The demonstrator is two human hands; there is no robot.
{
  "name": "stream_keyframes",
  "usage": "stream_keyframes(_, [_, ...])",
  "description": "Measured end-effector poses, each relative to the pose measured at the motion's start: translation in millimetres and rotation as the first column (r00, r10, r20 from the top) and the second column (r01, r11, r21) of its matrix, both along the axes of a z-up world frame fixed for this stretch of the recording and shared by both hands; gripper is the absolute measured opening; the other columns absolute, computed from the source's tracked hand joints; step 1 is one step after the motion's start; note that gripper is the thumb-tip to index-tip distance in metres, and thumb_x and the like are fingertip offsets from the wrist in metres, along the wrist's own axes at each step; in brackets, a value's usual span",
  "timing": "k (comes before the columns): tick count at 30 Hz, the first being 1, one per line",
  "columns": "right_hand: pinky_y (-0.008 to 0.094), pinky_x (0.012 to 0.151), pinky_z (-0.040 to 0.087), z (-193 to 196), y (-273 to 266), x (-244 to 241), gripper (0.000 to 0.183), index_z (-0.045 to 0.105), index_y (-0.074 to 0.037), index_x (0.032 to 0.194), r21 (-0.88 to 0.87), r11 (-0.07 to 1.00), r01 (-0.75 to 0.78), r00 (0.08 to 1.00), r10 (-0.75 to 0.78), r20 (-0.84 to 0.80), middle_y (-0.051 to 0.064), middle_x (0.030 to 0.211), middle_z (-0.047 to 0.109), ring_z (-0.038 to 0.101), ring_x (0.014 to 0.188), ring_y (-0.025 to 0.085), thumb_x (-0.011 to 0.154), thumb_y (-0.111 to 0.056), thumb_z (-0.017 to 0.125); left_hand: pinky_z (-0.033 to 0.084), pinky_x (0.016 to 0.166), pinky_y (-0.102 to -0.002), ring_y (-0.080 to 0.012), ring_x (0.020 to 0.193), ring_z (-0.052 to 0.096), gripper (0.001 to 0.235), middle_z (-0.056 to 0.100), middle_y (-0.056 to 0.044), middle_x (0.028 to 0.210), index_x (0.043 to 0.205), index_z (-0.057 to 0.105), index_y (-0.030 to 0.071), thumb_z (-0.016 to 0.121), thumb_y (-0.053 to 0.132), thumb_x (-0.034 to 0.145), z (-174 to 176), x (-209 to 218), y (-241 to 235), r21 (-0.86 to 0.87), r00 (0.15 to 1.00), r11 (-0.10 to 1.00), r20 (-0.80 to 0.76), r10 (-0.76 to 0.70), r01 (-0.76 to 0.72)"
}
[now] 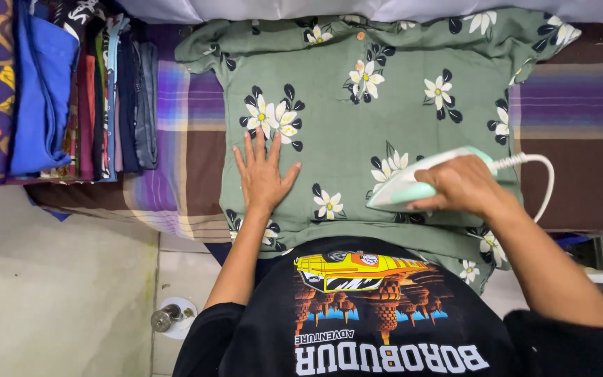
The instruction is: The person irons a green floral shirt laid out on a bed. They use a handheld iron to smooth the fabric, moving it across the front, sleeves, and collar areas. The person occasionally adjusts the shirt's position with their hands to ensure even ironing.
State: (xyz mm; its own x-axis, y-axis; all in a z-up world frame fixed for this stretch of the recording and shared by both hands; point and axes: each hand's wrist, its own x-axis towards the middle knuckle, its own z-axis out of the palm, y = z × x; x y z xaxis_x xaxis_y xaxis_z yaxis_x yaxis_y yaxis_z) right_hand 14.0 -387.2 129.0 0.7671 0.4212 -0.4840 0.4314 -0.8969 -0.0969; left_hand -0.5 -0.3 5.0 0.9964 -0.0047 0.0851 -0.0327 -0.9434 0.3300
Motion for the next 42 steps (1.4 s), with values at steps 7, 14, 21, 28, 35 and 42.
stream_keyframes(7, [0.043,0.068,0.057,-23.5,7.4,5.1,0.058,0.066,-0.017,0.09,0.228,0.958,0.174,0.895,-0.25,0.37,0.01,0.073,0.072,0.074,0.076,0.032,0.088,-0.075,0.066,0.008,0.122,-0.068,-0.0427,0.156,0.021,0.078,0.032,-0.018,0.167,0.154,0.05,0.022,0.061,0.065,0.09,1.2,0.6,-1.6,0.009,1.0,1.0,0.008,0.001,-0.001])
stream_keyframes(14, [0.054,0.065,0.051,-41.7,77.1,91.5,0.063,0.072,-0.01,0.097,0.349,0.924,0.156,0.842,-0.309,0.443,0.019,0.071,0.07,0.072,0.074,0.045,0.091,-0.073,0.072,0.007,0.123,-0.068,-0.042,0.156,0.022,0.078,0.034,-0.018,0.166,0.153,0.052,0.022,0.063,0.065,0.089,-2.9,-1.5,-0.4,0.0,0.999,1.0,0.04,0.007,-0.007])
stream_keyframes(21, [0.04,0.075,0.055,-10.2,96.5,77.1,0.049,0.075,-0.027,0.086,0.25,0.968,-0.018,0.967,-0.046,0.249,0.002,0.071,0.075,0.075,0.075,0.03,0.081,-0.075,0.073,0.005,0.122,-0.069,-0.0401,0.155,0.025,0.068,0.037,-0.016,0.165,0.154,0.049,0.02,0.058,0.057,0.098,-12.4,-1.0,4.4,-0.001,0.997,0.999,0.062,0.043,-0.043])
stream_keyframes(28, [0.042,0.082,0.059,19.0,31.0,-10.5,0.041,0.074,-0.032,0.101,-0.014,1.0,-0.011,1.0,0.011,-0.023,0.0,0.084,0.08,0.077,0.088,0.028,0.077,-0.065,0.072,0.004,0.121,-0.072,-0.0433,0.155,0.023,0.075,0.033,-0.018,0.167,0.156,0.048,0.019,0.059,0.06,0.095,-9.6,0.0,6.1,0.03,0.997,0.999,0.06,0.038,-0.04])
stream_keyframes(35, [0.037,0.045,0.04,-50.9,-63.6,-85.8,0.064,0.051,-0.024,0.07,0.01,0.997,0.072,0.803,-0.064,0.592,-0.003,0.055,0.059,0.058,0.049,0.02,0.08,-0.084,0.068,0.006,0.121,-0.071,-0.0432,0.156,0.013,0.074,0.025,-0.017,0.169,0.159,0.042,0.014,0.052,0.057,0.1,-12.4,-0.6,8.5,0.051,0.996,0.999,0.084,-0.002,-0.003])
stream_keyframes(42, [0.033,0.042,0.033,-56.8,-72.6,-10.8,0.071,0.052,-0.019,0.081,-0.058,0.958,0.28,0.742,-0.178,0.646,-0.004,0.052,0.043,0.039,0.044,0.013,0.098,-0.089,0.051,0.004,0.122,-0.069,-0.0424,0.157,0.012,0.075,0.025,-0.016,0.169,0.159,0.042,0.014,0.052,0.058,0.099,-13.9,-1.0,8.5,0.03,0.996,1.0,0.085,0.006,-0.008])
